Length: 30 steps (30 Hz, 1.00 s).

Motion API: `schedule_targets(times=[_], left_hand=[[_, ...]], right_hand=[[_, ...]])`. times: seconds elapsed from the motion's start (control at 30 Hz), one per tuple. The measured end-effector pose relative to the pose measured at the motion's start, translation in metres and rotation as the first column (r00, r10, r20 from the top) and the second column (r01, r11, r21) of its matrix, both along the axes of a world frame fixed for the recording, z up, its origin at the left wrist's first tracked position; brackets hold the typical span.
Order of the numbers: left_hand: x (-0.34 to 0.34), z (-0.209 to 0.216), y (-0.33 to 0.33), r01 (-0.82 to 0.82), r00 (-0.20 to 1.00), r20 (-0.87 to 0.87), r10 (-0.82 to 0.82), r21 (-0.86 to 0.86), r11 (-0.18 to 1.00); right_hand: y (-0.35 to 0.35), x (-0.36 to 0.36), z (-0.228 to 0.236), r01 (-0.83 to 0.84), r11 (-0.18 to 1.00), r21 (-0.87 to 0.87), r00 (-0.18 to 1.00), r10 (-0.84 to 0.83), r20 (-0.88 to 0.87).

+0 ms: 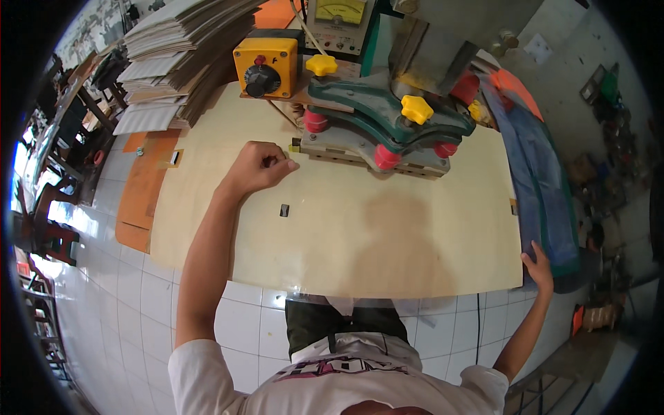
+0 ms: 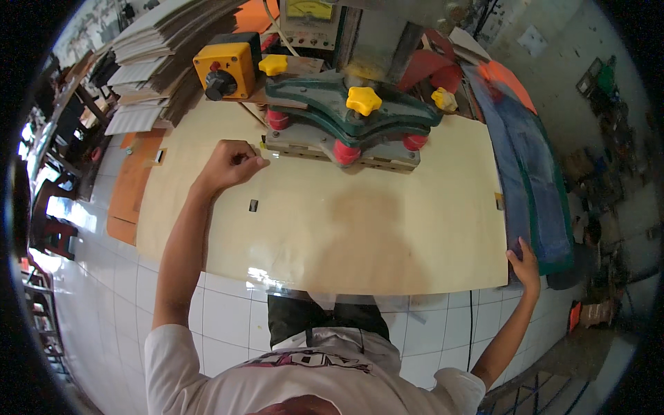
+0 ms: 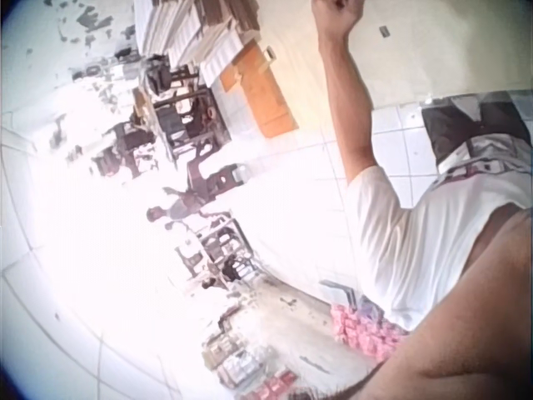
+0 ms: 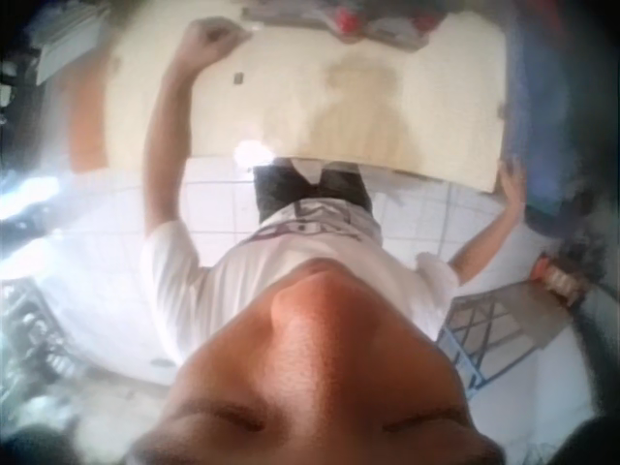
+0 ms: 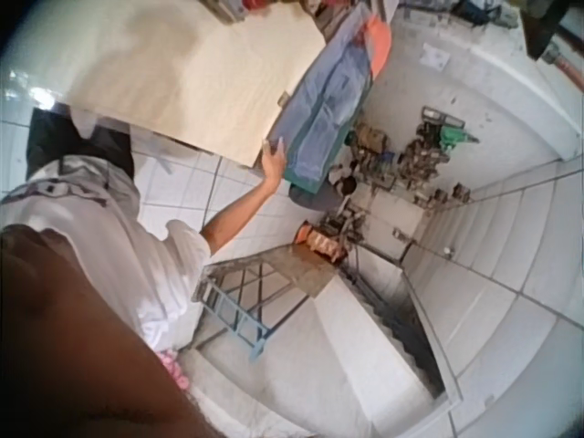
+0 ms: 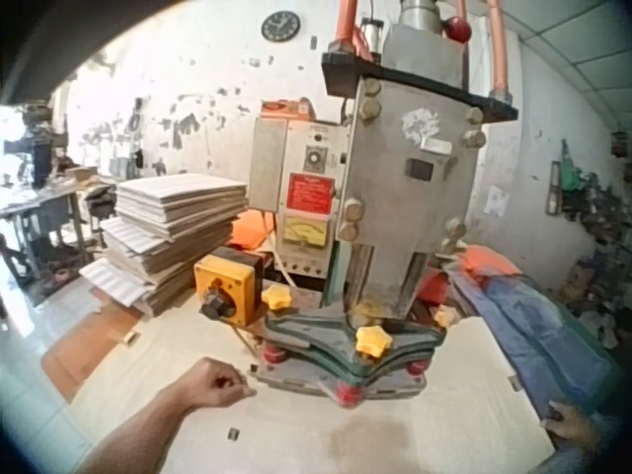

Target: The person aligns a plastic sheet on a table under a mechanical press, operates the machine to seal the plastic, and then sets the sealed sheet aside.

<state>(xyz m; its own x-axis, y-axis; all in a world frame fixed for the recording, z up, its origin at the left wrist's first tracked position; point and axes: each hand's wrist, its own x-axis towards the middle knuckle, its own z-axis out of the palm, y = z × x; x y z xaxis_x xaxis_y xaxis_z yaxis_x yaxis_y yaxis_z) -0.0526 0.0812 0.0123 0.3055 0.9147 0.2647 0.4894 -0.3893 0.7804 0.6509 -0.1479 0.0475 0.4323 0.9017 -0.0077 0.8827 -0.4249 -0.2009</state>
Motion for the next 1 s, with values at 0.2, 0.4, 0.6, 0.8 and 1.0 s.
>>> schedule_targets(times=[0.2,0.4,0.6,0.8,1.0], left_hand=[[-0.001,-0.006,-0.004,-0.067,0.995,0.073,0.066,0.01,0.998],[-0.004,-0.015,-0.005,-0.084,0.987,0.137,0.089,-0.042,0.996],[0.007,-0.005,-0.003,-0.095,0.994,0.053,0.093,0.027,0.995],[-0.011,-0.012,-0.007,-0.121,0.992,0.059,0.112,0.196,0.973],[-0.006,0.011,-0.039,-0.167,0.985,0.126,0.115,0.573,0.802]], right_hand=[[-0.008,0.008,0.003,-0.163,0.982,0.09,0.987,0.163,0.012],[0.006,0.004,0.017,-0.135,0.989,0.066,0.988,0.13,0.078],[0.01,0.037,0.002,-0.206,0.974,0.1,0.954,0.177,0.241],[0.034,0.036,0.072,-0.1,0.946,0.307,0.902,-0.044,0.429],[0.029,-0.016,0.128,-0.176,0.867,0.466,0.948,0.021,0.318]])
